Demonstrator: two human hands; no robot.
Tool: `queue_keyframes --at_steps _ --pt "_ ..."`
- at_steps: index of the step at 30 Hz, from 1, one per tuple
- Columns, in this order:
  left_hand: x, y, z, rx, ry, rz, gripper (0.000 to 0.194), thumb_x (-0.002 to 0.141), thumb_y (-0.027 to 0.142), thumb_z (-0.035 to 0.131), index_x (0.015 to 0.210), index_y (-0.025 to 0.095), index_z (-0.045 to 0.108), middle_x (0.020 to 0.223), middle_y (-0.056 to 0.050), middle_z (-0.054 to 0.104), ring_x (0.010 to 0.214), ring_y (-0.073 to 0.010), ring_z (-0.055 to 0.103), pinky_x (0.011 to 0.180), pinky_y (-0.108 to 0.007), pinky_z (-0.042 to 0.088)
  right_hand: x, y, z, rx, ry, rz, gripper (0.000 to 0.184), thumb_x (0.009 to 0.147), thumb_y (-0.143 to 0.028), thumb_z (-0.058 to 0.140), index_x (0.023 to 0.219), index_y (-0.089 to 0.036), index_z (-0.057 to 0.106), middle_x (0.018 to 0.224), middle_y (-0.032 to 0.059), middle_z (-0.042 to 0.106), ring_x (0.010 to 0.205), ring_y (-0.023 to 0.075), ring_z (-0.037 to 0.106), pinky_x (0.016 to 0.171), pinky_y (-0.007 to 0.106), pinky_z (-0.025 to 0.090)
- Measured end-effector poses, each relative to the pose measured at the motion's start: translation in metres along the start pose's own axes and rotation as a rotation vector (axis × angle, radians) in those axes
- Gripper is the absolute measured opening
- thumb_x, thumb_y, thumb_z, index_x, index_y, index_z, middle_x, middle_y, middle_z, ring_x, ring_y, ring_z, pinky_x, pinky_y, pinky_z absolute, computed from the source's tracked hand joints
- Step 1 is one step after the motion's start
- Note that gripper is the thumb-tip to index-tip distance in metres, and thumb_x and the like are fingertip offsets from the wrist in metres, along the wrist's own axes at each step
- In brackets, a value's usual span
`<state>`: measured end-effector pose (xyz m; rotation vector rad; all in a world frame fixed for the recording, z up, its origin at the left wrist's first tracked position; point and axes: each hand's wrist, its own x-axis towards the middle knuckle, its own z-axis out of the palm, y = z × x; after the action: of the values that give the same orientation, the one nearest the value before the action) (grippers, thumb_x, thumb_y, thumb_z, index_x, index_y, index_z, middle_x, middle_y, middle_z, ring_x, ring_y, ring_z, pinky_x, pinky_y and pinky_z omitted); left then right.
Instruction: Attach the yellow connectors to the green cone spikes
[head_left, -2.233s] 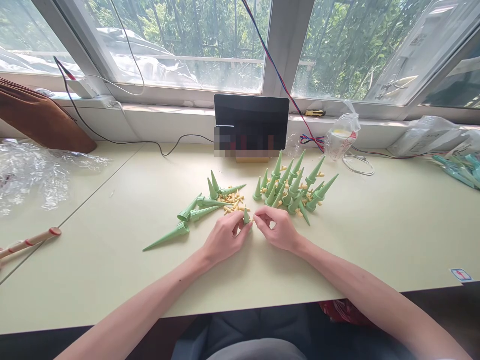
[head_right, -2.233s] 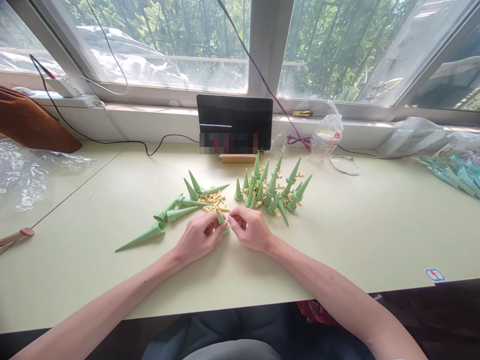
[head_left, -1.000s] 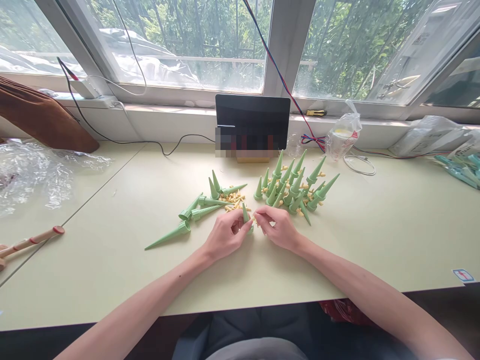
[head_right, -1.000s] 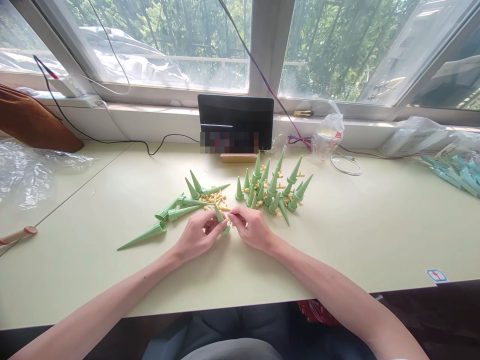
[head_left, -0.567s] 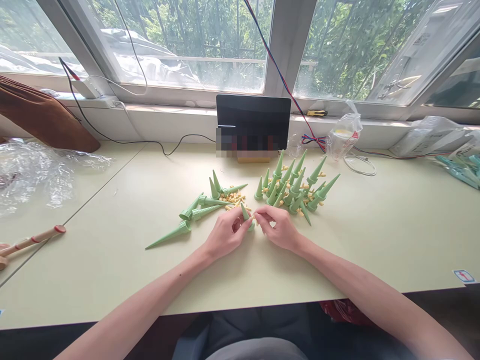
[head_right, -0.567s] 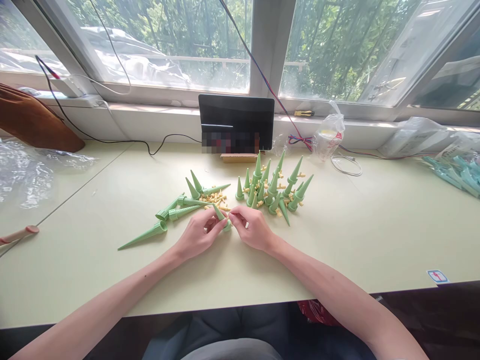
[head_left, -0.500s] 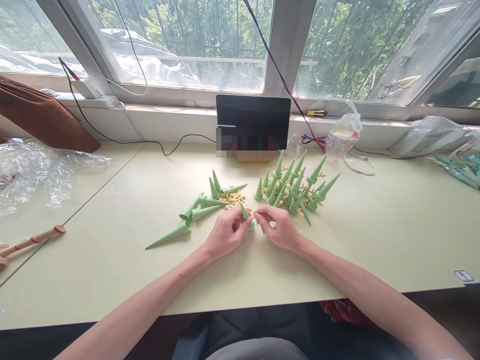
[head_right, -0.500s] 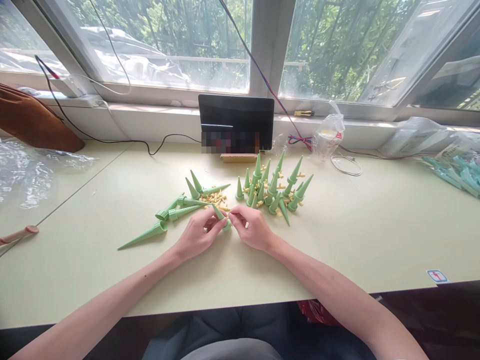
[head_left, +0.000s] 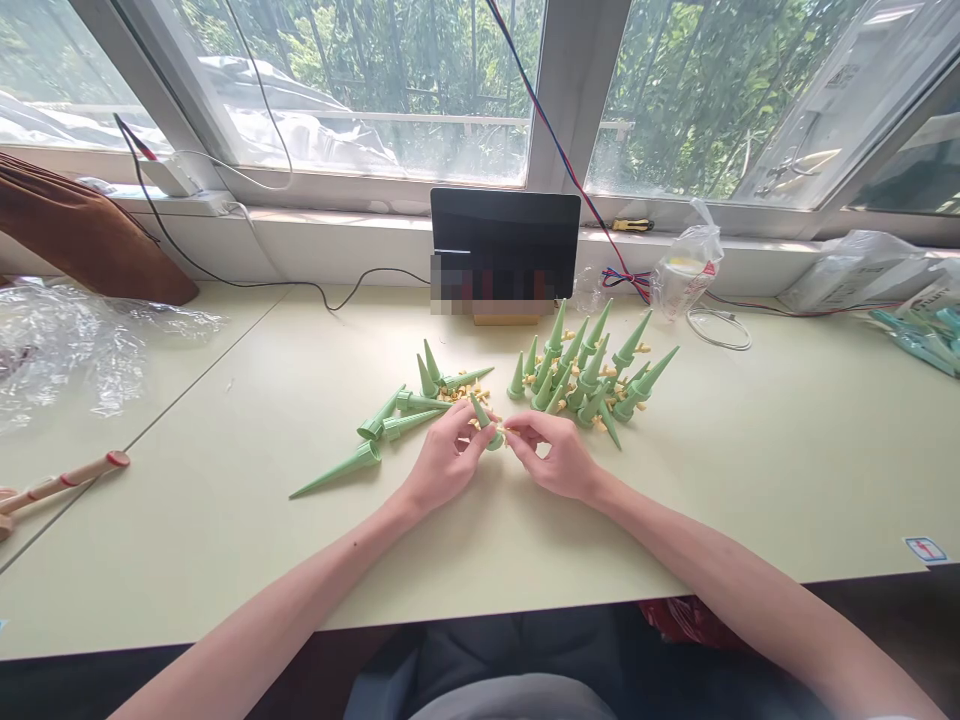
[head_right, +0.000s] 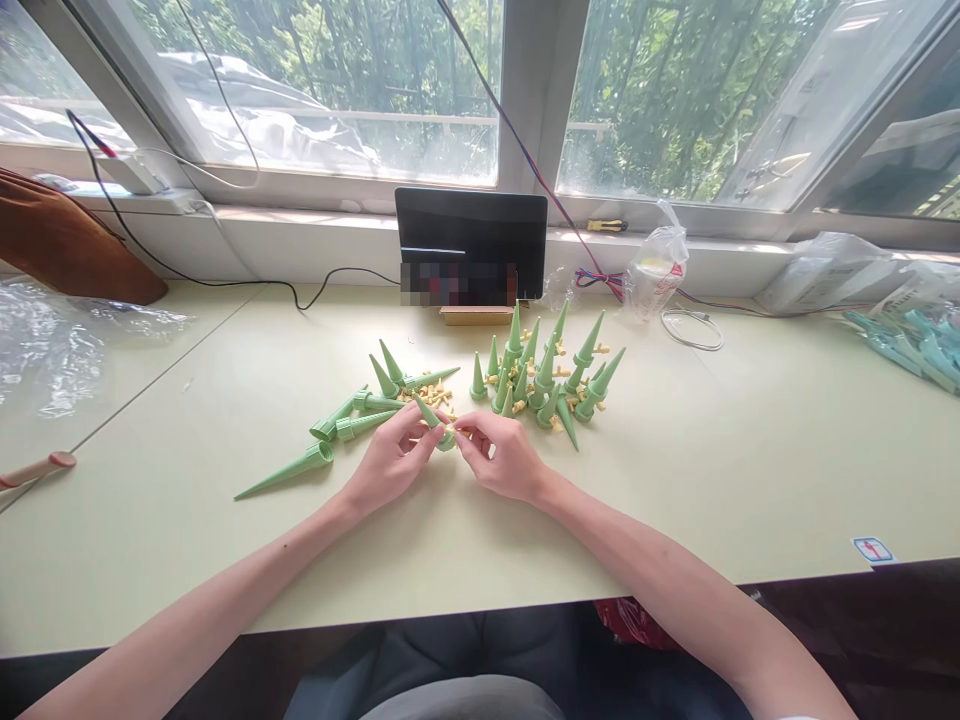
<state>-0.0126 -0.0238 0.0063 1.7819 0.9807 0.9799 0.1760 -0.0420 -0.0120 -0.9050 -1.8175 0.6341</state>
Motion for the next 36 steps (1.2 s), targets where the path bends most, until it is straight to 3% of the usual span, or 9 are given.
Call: queue_keyframes --at_steps 8,26,36 --pt "0.0004 0.0087 0.0001 -0.205 -0.031 -0.148 0.029 0.092 0.042 0.06 0.106 0.016 0.062 0.058 0.004 0.047 0.048 -0.0084 0.045 0.044 -0.02 0.036 0.0008 0.0023 0.0017 -0.016 0.026 0.031 0.013 0.095 -0.026 0.056 0.099 -0.017 0.066 0.081 0.0054 0.07 0.062 0.0135 0.062 0.055 0.026 0.051" --pt "0.0036 0.005 -0.0017 -0.323 -0.038 -0.222 0.038 0.09 0.048 0.061 0.111 0.017 0.062 0.084 -0.003 0.062 0.045 -0.0037 0.039 0.04 -0.019 0.033 0.0014 0.0006 0.0002 -0.043 0.013 -0.015 0.015 0.096 -0.027 0.055 0.098 -0.019 0.068 0.084 0.0058 0.07 0.064 0.0136 0.06 0.057 0.027 0.051" --pt "0.0029 0.0071 -0.0022 -0.353 -0.018 -0.263 0.042 0.089 0.052 0.059 0.113 0.018 0.062 0.06 0.004 0.043 0.046 -0.0069 0.036 0.041 -0.019 0.029 0.0022 -0.0013 0.0002 -0.038 0.049 -0.027 0.012 0.095 -0.025 0.057 0.099 -0.019 0.067 0.084 0.0049 0.068 0.063 0.0126 0.059 0.056 0.026 0.049"
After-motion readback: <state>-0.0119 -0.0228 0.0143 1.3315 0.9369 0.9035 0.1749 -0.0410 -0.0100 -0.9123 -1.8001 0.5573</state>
